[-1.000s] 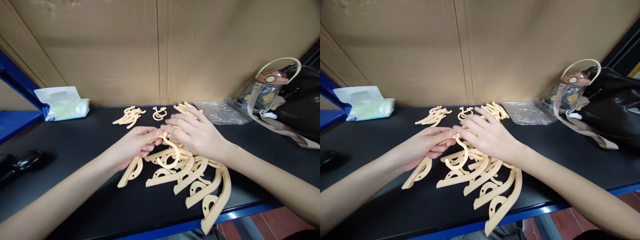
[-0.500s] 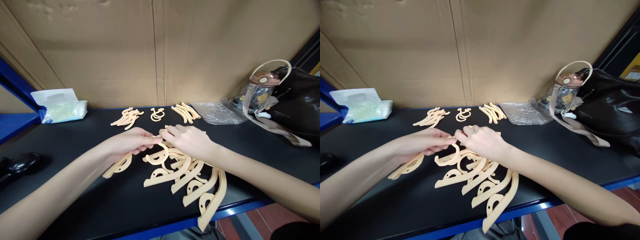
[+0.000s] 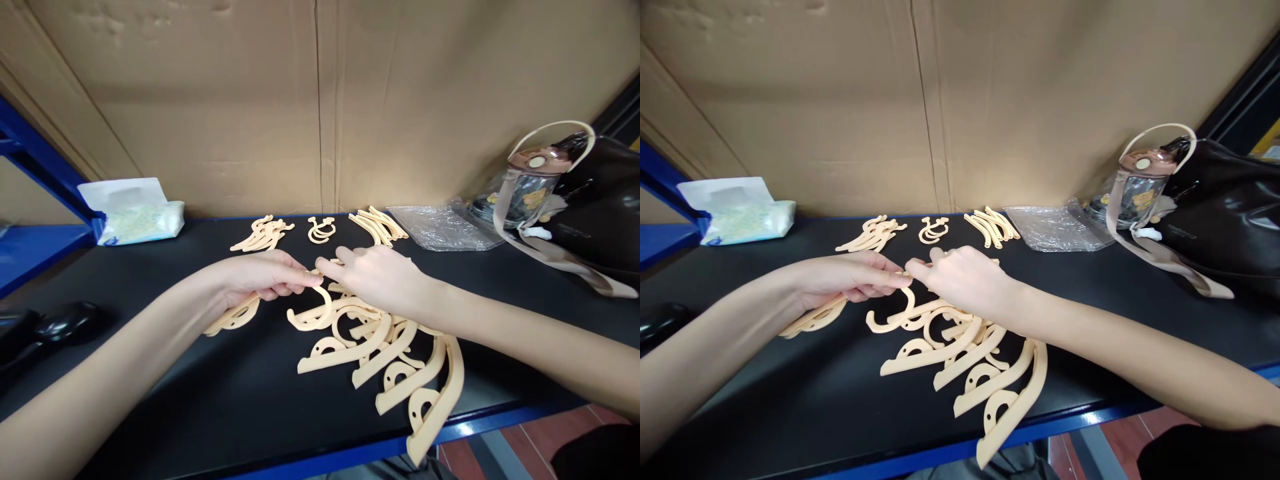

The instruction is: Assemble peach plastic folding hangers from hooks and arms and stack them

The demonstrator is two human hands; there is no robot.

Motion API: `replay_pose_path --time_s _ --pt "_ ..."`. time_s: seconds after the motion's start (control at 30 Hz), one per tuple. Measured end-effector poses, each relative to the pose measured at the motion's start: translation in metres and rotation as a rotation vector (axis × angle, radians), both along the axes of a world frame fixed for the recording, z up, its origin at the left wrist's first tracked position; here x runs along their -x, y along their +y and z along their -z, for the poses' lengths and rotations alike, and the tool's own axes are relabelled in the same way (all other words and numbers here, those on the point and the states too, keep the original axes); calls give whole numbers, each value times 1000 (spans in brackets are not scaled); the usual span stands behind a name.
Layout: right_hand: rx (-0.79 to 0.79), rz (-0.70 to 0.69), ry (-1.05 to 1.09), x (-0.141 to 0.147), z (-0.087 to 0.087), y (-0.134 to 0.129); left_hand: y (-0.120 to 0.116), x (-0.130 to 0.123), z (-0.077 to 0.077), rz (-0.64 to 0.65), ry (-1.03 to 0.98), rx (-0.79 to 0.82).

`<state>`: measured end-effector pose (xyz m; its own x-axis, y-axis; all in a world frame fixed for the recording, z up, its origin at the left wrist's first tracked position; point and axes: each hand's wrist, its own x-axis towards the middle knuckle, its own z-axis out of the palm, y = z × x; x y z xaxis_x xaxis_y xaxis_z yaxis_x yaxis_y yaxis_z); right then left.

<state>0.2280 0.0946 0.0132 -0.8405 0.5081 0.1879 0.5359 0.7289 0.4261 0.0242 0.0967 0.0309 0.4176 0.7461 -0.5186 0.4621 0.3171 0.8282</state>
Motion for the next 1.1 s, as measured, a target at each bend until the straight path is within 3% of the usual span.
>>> replay_pose_path --time_s 0.13,0.23,0.3,0.67,0.8,0.93,1.0,1.1 --pt "-103 22 76 4 3 5 1 4 10 -161 -130 -37" --pt "-133 175 156 6 5 9 0 0 15 -351 -274 -42" --pt "-137 236 163 8 7 12 -1 -4 17 -401 -342 -9" --pt "-230 -73 73 6 14 11 -9 -8 12 -232 -299 -10" --pt "-236 -79 20 11 18 5 -10 -9 6 -223 -154 -12" --pt "-56 10 27 10 13 12 -14 -9 2 -167 73 -184" --pt "60 138 59 4 8 29 -15 -9 3 -135 108 -267" --pt "89 392 179 -9 5 66 -14 -8 7 -196 27 -378"
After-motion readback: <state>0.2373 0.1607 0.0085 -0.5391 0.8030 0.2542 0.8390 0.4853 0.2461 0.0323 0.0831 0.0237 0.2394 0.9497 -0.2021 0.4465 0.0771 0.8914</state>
